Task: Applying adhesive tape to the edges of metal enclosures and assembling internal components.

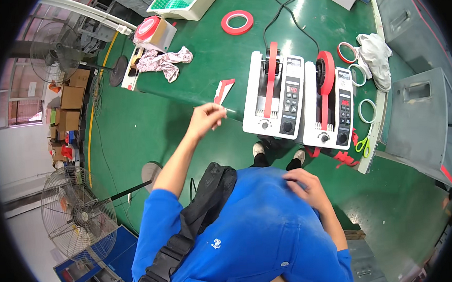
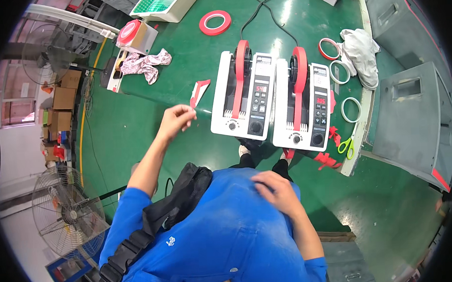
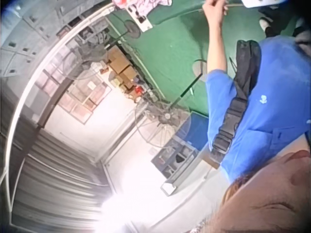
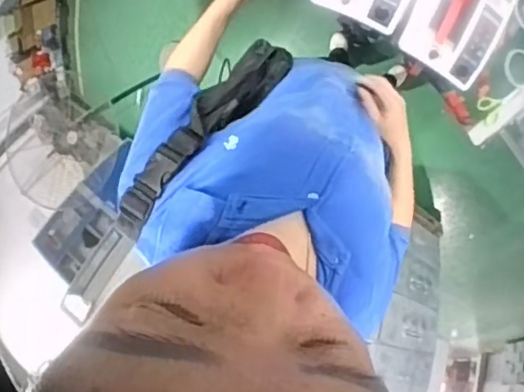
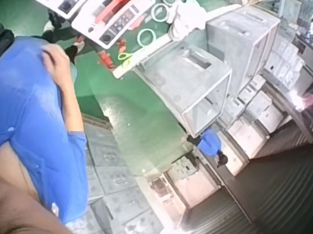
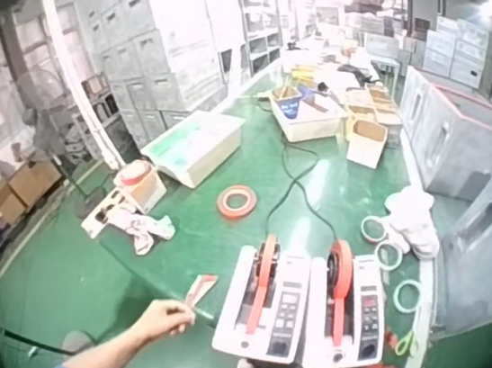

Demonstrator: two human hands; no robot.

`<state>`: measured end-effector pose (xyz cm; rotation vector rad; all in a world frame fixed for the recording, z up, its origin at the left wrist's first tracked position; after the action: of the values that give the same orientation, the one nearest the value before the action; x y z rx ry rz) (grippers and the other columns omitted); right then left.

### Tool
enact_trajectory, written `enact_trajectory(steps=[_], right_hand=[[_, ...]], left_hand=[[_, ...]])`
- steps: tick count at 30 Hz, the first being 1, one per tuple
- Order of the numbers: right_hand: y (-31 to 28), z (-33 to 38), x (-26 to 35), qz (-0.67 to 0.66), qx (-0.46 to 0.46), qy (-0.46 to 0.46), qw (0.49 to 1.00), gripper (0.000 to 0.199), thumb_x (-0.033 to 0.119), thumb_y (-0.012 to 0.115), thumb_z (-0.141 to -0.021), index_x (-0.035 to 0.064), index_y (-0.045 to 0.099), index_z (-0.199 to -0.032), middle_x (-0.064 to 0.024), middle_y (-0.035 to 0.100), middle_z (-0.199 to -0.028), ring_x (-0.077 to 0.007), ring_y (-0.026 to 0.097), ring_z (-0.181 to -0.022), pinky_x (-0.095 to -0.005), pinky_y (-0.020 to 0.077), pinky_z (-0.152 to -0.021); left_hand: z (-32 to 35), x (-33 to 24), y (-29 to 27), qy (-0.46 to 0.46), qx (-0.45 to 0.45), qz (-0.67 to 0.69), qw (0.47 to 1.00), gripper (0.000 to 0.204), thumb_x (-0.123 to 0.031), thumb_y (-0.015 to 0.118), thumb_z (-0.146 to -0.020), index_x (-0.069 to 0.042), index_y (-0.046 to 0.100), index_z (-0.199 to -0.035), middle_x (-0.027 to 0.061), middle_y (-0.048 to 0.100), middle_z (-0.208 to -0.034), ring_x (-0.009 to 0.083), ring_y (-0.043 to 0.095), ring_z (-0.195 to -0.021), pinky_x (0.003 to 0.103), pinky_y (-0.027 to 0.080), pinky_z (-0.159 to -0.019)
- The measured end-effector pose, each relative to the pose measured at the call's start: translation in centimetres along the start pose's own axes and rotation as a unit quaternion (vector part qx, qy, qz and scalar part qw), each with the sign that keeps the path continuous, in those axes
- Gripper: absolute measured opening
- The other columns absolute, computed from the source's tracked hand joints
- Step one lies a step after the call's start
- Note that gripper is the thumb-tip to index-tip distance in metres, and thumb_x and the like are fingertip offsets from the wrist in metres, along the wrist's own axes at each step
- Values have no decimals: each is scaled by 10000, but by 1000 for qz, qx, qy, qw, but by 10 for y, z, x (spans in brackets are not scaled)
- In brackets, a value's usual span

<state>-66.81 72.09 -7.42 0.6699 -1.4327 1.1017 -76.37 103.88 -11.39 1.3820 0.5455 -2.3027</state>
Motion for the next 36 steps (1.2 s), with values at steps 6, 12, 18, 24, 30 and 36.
enact_trajectory(steps=[6, 12, 18, 24, 30, 36], right_hand=[[38, -81, 71, -24, -107, -114, 987, 225, -1, 582, -730, 11, 539, -950, -114, 543, -858, -205, 556, -735, -275, 462, -650], [58, -87, 69, -24, -138, -130, 982, 97, -6, 589, -736, 1, 557, -827, -83, 560, -756, -156, 551, -616, -268, 446, -548], [73, -86, 61, -21, -116, -122, 985, 61, -5, 544, -770, -2, 507, -819, -80, 545, -753, -147, 549, -637, -259, 437, -563], [81, -83, 52, -185, -78, 2, 980, 109, 77, 496, -844, -18, 479, -894, -64, 560, -806, -89, 538, -729, -218, 436, -682], [86, -84, 44, -190, -124, -5, 974, 161, 50, 507, -828, -8, 474, -975, -75, 554, -881, -102, 542, -748, -223, 439, -677], [66, -65, 37, -84, -201, -69, 973, 209, -14, 505, -792, -11, 493, -1001, -87, 547, -893, -115, 543, -732, -233, 441, -662]], left_hand=[[81, -48, 53, 100, 54, -30, 993, 41, -46, 592, -771, -16, 611, -793, 17, 589, -725, 41, 516, -564, 167, 394, -450], [107, -36, 57, 161, 20, -43, 986, 77, -14, 589, -769, 18, 606, -836, 34, 577, -779, 55, 523, -635, 185, 423, -534], [117, -21, 56, 62, -1, 132, 989, 89, -46, 613, -761, 3, 610, -836, 41, 580, -692, 35, 477, -525, 160, 350, -421], [122, -14, 58, 0, -6, 296, 955, 97, -47, 613, -761, 14, 592, -834, 54, 582, -689, 29, 458, -497, 144, 318, -372], [112, -3, 56, 28, -32, 249, 968, 97, -71, 592, -779, 1, 577, -842, 30, 570, -695, 18, 435, -495, 140, 303, -378], [22, 57, 8, 21, -214, 205, 955, 115, -118, 596, -766, -20, 576, -823, -43, 463, -618, 15, 401, -505, 147, 284, -403]])
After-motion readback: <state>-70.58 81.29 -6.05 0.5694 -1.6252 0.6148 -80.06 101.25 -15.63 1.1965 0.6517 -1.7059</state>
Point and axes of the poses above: each hand's wrist, its own z-axis away from the middle knuckle, its own y-axis out of the palm, x = y × z, the point moved 2 cm from there along -z, towards the middle knuckle
